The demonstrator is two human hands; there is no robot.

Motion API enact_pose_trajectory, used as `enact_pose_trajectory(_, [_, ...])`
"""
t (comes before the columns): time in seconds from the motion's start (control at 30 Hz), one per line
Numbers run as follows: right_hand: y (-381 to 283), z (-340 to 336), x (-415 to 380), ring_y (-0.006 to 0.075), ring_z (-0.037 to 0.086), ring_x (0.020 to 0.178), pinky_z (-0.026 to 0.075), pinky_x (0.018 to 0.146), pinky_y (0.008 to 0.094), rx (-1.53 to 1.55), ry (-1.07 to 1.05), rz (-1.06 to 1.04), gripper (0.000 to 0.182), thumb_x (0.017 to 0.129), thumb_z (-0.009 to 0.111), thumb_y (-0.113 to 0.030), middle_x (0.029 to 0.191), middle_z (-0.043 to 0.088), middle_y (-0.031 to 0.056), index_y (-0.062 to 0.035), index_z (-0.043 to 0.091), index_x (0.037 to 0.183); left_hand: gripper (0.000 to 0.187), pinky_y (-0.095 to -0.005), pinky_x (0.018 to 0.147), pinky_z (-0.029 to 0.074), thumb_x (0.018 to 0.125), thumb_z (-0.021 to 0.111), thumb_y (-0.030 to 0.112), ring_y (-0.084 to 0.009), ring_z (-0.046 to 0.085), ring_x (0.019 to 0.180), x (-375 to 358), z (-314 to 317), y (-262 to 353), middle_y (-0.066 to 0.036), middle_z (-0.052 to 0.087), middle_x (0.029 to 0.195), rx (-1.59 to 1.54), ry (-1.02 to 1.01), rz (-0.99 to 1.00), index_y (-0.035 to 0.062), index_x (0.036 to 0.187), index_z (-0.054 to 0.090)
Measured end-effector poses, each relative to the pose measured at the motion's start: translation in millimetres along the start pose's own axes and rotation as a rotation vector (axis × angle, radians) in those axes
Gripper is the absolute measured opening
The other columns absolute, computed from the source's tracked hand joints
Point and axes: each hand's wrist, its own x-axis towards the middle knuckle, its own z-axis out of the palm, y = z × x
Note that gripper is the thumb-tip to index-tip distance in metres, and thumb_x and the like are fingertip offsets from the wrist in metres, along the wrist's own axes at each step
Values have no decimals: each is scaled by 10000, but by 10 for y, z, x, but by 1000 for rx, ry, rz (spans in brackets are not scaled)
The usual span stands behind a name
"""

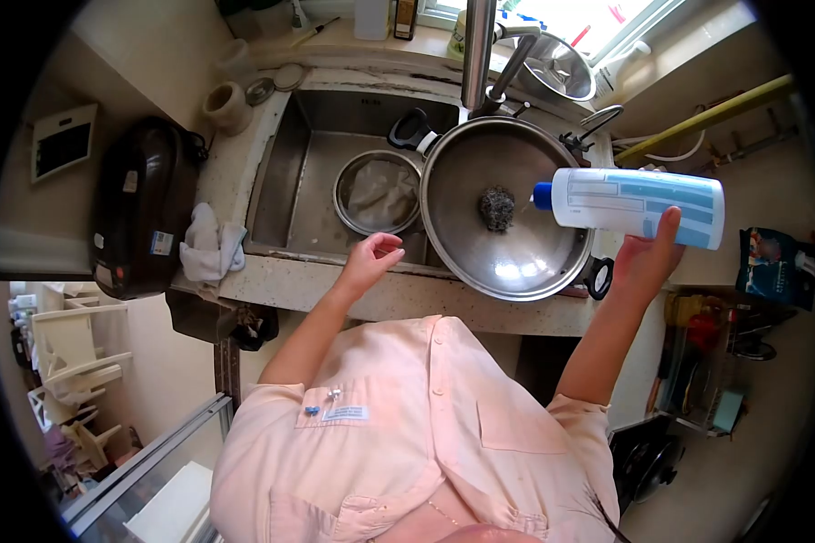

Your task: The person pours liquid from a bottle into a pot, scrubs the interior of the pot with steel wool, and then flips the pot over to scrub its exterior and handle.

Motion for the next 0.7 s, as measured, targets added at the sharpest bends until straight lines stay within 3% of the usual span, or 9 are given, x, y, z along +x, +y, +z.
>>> enact_pose_trajectory(0.17, [-49, -134, -117, 241, 472, 1115, 365, 984, 389, -127, 67, 47, 689, 744, 722, -294, 1176, 492, 127, -23, 364, 1266, 258, -220, 741, 456, 809, 643, 144, -78, 544, 810, -1, -16, 10, -17, 593, 912, -10, 1, -41, 36, 1034, 578])
enact_pose_trajectory(0.47, [-223, -379, -20, 261, 460, 1124, 391, 969, 415, -533, 148, -74, 819, 655, 785, -311, 1195, 472, 135, -75, 333, 1296, 262, -225, 738, 457, 804, 647, 146, -81, 544, 806, 18, -44, -6, -18, 596, 910, 20, -16, -40, 38, 1033, 580])
enact_pose_trajectory(0.7, [-227, -395, 31, 263, 478, 1114, 447, 923, 410, -532, 192, -210, 810, 652, 791, -298, 1199, 481, 137, -88, 336, 1288, 253, -225, 734, 460, 805, 649, 145, -84, 545, 799, 43, -4, -37, -18, 594, 891, 31, -32, -29, 40, 1025, 584])
